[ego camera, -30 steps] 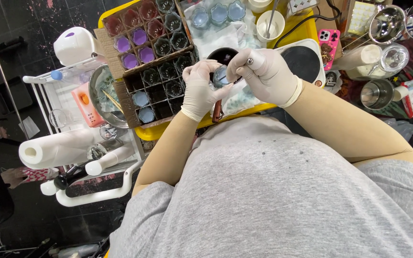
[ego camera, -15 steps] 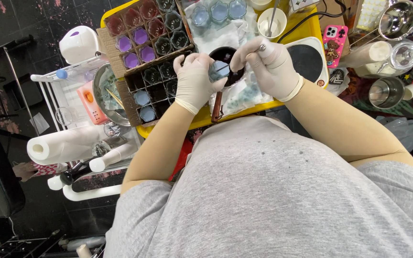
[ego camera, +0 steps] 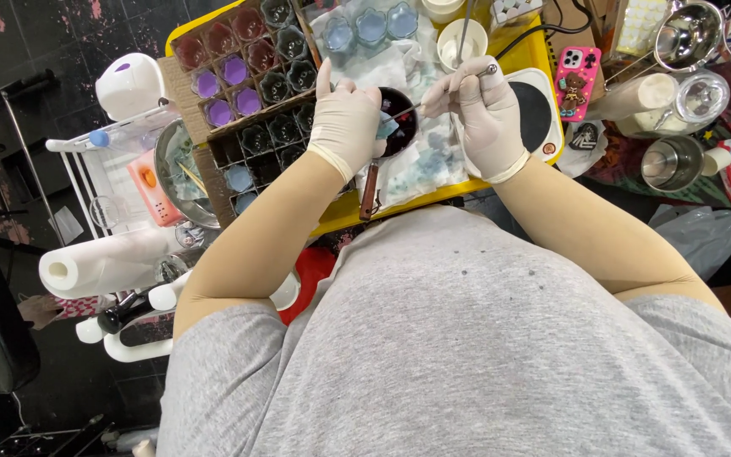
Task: Preparing and mixing colored wax for candle making.
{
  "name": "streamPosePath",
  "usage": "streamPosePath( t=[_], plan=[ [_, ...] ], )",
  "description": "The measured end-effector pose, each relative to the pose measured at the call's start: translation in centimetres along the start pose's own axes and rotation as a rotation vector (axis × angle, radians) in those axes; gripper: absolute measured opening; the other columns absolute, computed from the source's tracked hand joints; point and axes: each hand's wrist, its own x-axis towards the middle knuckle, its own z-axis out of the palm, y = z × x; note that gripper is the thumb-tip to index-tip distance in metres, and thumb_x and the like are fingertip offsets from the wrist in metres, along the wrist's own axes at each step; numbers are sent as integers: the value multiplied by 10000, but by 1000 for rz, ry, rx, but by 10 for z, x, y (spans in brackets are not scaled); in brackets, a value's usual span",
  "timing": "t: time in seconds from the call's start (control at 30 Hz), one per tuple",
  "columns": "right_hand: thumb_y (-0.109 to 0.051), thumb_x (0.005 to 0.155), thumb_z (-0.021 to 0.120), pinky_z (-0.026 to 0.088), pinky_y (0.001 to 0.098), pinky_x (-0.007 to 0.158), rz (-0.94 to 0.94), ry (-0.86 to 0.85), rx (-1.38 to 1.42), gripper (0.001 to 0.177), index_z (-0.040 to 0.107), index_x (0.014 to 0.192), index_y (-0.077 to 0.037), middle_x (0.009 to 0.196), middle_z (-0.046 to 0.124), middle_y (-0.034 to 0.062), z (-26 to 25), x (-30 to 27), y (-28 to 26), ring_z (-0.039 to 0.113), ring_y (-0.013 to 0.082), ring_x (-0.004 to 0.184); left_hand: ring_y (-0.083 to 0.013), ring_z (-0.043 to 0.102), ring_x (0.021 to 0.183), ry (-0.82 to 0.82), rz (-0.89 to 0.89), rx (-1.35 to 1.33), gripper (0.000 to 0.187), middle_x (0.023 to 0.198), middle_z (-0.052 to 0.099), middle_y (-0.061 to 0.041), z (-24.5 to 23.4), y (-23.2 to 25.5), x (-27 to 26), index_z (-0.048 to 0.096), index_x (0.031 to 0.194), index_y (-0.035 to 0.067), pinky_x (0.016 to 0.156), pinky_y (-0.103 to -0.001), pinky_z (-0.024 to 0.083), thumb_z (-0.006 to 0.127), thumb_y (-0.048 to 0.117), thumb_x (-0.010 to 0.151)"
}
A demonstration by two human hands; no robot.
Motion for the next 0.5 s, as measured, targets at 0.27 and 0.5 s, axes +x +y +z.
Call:
streamPosePath(
  t=[0.27,0.5],
  plan=[
    [-277,1186,457,583,349,941,34,89,68,188,483,1151,-94,1072,674,124,-10,-6,9,678,188,957,-320,644,1076,-68,13,126,474,857,721,-102,-3,6,16,697,979,59,1224,-552,-7,867,373,667],
    [-259,1188,451,586,339,935,63,143,42,176,491,1137,-95,1060,681,117,-15,-7,14,681,177,950,-342,632,1116,-80,29,244,529,834,741,-104,-3,2,21,694,1000,42,1189,-581,-40,861,423,673]
  ],
)
